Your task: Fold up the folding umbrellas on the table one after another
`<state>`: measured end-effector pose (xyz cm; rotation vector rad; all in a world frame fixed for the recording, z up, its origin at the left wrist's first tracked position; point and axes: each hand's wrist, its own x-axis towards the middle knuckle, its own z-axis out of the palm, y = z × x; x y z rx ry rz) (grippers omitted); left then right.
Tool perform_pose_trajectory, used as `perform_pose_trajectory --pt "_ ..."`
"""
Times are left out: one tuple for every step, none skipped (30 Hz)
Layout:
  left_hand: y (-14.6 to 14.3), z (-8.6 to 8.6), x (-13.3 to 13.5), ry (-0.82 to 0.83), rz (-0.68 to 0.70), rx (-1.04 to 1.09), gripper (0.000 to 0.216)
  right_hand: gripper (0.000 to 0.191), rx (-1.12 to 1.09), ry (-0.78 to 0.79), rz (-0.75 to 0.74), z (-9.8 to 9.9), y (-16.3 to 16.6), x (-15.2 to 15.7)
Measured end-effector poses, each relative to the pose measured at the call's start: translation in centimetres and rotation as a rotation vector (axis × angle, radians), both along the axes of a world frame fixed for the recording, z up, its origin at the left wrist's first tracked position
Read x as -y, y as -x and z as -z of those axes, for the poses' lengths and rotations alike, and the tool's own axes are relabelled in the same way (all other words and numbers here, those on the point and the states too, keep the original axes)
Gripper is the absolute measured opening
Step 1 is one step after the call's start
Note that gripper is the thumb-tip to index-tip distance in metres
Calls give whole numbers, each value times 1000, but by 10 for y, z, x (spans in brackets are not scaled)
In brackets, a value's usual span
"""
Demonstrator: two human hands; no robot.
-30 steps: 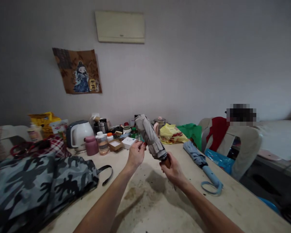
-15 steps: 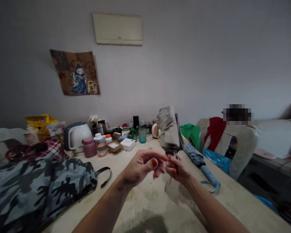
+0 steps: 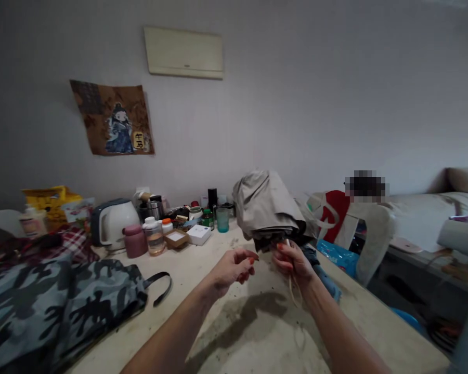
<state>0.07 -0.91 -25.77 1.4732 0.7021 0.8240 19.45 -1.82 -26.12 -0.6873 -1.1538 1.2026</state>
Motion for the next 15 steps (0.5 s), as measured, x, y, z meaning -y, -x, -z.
perform_pose_trajectory --pt "-1 0 0 2 -7 3 45 44 2 -23 51 -1 0 -1" --pt "-1 1 1 3 -15 3 46 46 28 -41 141 -1 1 -2" --pt "-2 1 2 1 -22 1 46 46 59 -43 218 -2 2 -2" --pt "-4 1 3 -6 -24 1 46 45 81 -30 237 -2 3 -3" --pt "-5 2 5 -14 -20 0 46 44 73 -11 199 -2 3 -3" --pt "-7 3 7 -23 -12 -2 46 44 29 2 128 -2 4 -2" --pt "-9 4 9 -34 -4 -2 49 44 -23 17 45 -2 3 -2" --pt "-11 5 10 -44 -4 5 53 46 -68 29 -13 -2 3 -1" --pt "-12 6 12 -51 -14 16 59 48 -101 36 -35 -2 3 -1" --pt "-14 6 14 -56 -29 30 66 49 -113 37 -20 -2 2 -1" --pt "-15 6 15 -57 -43 45 73 49 -110 40 8 -2 1 -1" --pt "-16 5 16 -56 -57 58 78 47 -98 47 28 -2 1 -1" --pt "-18 4 17 -53 -66 63 81 45 -89 52 35 -2 0 0" --pt "-19 1 17 -53 -70 59 82 43 -94 52 25 -3 0 1" --pt "-21 -2 18 -61 -72 47 80 42 -103 53 -4 -5 0 3"
